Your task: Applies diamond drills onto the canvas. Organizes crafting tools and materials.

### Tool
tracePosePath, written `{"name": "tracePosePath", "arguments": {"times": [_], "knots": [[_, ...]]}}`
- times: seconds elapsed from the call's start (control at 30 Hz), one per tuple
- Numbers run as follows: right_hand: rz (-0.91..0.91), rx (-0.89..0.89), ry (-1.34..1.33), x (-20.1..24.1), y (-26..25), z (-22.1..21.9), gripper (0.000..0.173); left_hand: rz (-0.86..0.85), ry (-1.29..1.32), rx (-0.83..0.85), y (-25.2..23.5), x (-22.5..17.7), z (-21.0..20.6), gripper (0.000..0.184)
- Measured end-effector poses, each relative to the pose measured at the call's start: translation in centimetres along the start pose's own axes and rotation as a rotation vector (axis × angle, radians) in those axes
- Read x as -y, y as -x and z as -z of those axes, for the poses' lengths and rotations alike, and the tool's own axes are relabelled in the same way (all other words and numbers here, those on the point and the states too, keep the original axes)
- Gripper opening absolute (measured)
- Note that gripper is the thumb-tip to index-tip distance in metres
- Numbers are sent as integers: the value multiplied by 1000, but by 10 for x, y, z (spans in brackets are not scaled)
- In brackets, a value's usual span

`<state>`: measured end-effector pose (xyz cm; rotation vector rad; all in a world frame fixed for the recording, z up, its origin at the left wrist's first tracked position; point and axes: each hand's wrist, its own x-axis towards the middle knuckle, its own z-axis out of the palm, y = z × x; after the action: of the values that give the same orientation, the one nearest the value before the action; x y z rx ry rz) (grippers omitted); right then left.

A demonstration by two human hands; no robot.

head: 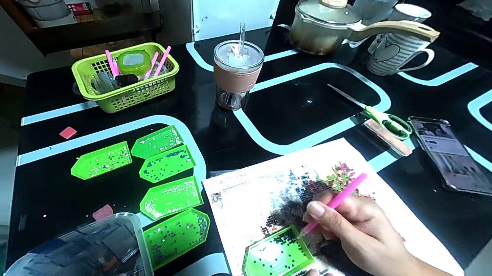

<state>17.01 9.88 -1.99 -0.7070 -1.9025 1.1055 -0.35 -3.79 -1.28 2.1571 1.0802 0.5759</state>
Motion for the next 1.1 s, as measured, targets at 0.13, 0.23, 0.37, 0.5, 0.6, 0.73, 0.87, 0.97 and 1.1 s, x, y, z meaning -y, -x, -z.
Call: {"name": "tracePosePath", "arguments": {"times": [0.13,0.23,0.37,0.5,0.6,0.73,0.87,0.97,1.1], "knots": [[-149,-44,-46,3,-13,-5,26,6,1,5,0,0,0,49],[-105,-20,2,-2,-19,-9,25,3,9,16,0,0,1,50],[-82,2,39,-6,-18,-10,26,5,9,8,0,0,0,51],[-74,3,50,-6,-18,-11,26,1,-1,8,0,0,0,50],[-45,16,73,-7,-19,-11,27,0,4,1,0,0,0,50],[68,50,246,-6,-18,-11,30,7,5,16,0,0,0,51],[193,87,456,2,-15,-10,32,-4,9,-1,-1,0,0,51],[96,36,271,1,-10,-3,30,-5,5,14,0,0,1,51],[89,-27,83,0,1,2,31,-2,-2,0,0,1,-2,50]]}}
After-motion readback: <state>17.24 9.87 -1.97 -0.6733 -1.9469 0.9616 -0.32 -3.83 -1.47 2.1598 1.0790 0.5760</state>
